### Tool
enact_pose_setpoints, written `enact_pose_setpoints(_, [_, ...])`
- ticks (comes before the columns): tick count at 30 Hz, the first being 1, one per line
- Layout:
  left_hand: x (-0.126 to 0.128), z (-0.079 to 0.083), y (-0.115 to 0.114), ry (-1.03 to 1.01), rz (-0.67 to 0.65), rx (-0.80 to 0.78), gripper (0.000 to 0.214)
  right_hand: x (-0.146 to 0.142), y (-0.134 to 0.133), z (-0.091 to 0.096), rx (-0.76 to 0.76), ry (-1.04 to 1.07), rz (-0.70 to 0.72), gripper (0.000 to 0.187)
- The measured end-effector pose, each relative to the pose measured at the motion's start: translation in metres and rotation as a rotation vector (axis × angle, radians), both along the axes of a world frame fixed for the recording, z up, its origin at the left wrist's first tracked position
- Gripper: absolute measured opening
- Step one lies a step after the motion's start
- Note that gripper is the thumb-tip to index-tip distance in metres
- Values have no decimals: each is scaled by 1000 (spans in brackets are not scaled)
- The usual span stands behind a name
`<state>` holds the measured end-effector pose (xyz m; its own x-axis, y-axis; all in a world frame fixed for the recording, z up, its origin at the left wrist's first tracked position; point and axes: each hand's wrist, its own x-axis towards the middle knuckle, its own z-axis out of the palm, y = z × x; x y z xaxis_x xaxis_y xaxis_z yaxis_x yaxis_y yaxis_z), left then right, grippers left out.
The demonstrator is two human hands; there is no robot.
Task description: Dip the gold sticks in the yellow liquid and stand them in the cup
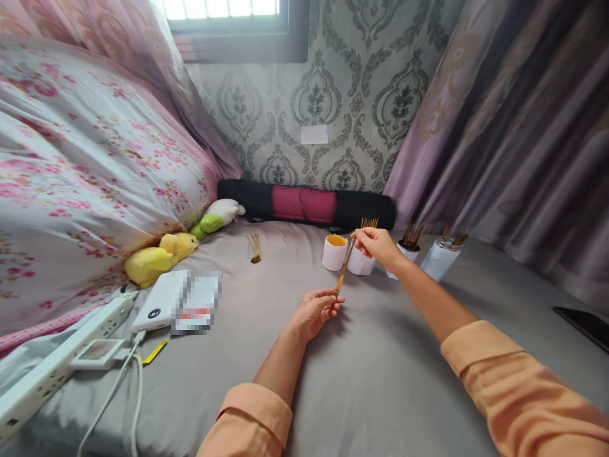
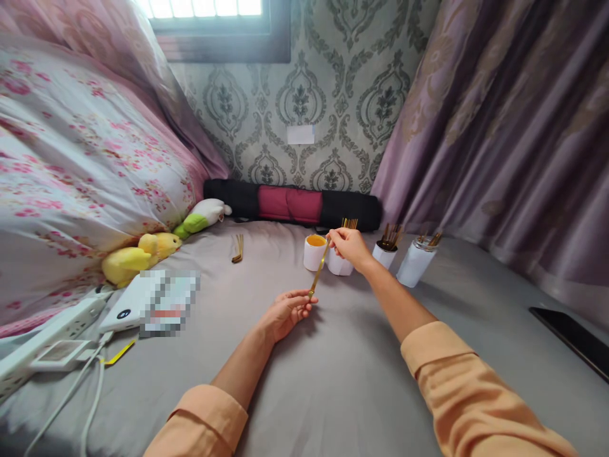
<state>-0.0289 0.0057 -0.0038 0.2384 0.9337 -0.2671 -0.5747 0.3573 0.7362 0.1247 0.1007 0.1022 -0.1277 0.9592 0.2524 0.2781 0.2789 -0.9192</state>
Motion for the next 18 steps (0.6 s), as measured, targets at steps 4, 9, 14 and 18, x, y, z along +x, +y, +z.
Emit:
enact_pose_setpoints(4, [0, 0, 0, 6, 1, -6, 21, 2, 3, 1, 10, -12, -16, 24])
enact_pose_setpoints(9, [-1, 4, -1, 2, 19, -22, 21, 2, 4, 4, -1, -33, -42, 21])
enact_pose_setpoints(14, [-2, 4, 1, -25, 61, -20, 17, 1, 5, 10, -2, -45, -46, 18])
enact_pose_setpoints(18, [-3, 4, 3, -48, 107, -16, 13, 1, 9, 15, 9, -52, -49, 19])
